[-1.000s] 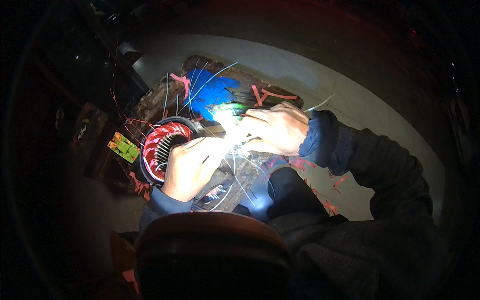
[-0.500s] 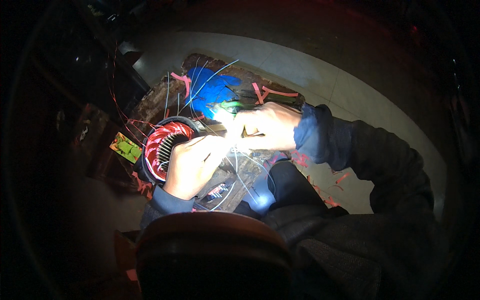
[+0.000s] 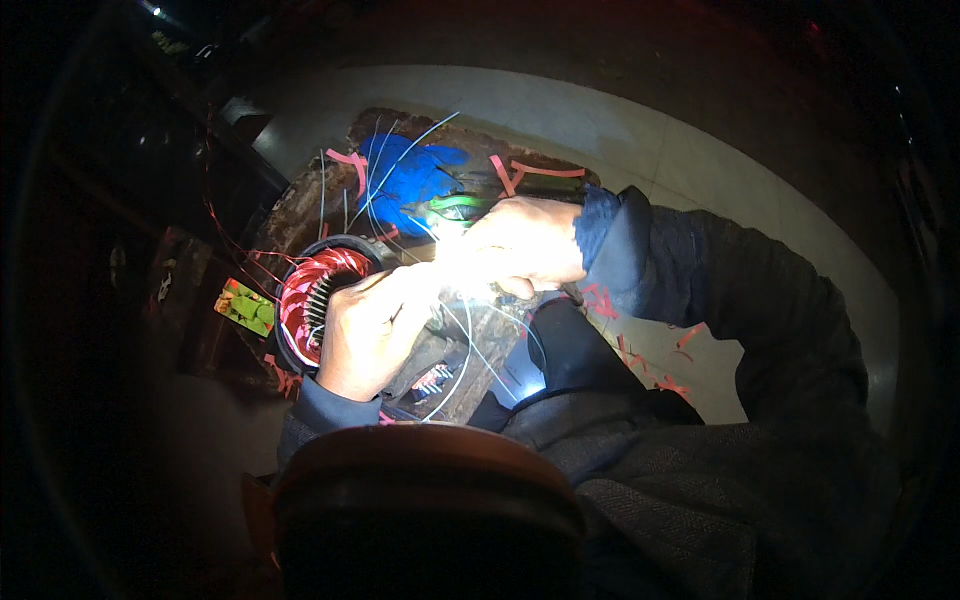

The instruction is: The person winds a thin white wire around a cylindrical stator core, using both hands to guide and secure the wire. They repeatedly wrap the wire, adjust its position, and use a tool to tighten or secure the winding.

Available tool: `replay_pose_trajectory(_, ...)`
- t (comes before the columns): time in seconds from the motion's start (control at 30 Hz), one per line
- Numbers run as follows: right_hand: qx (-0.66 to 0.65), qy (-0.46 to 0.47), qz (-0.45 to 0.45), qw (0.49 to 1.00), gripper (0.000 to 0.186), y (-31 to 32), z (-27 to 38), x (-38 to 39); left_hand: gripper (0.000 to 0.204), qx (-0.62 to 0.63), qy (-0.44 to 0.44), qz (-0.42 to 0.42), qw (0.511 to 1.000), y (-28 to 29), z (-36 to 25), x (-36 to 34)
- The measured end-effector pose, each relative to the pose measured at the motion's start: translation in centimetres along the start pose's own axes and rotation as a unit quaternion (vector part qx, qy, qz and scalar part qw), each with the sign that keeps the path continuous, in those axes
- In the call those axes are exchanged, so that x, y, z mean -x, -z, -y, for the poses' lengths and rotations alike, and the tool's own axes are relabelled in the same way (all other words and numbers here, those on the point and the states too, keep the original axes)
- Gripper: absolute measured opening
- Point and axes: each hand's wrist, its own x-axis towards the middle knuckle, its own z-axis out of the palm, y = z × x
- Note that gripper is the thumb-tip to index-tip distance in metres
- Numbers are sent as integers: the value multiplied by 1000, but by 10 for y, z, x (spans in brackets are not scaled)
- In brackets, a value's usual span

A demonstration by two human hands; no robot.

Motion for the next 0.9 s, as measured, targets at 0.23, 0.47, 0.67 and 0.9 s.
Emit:
replay_pose_trajectory(0.23,342,274,-188,879,21,-9,-5,2,15,17,12,2,1000,0,0,0)
replay_pose_trajectory(0.47,406,283,-200,846,23,-10,-15,5,15,18,9,9,1000,0,2,1)
replay_pose_trajectory(0.67,-66,-46,20,997,24,-8,-11,-6,15,-7,8,16,1000,-1,2,1)
replay_pose_trajectory(0.9,347,333,-257,838,16,-16,-17,1,12,-8,28,14,999,-1,-2,1)
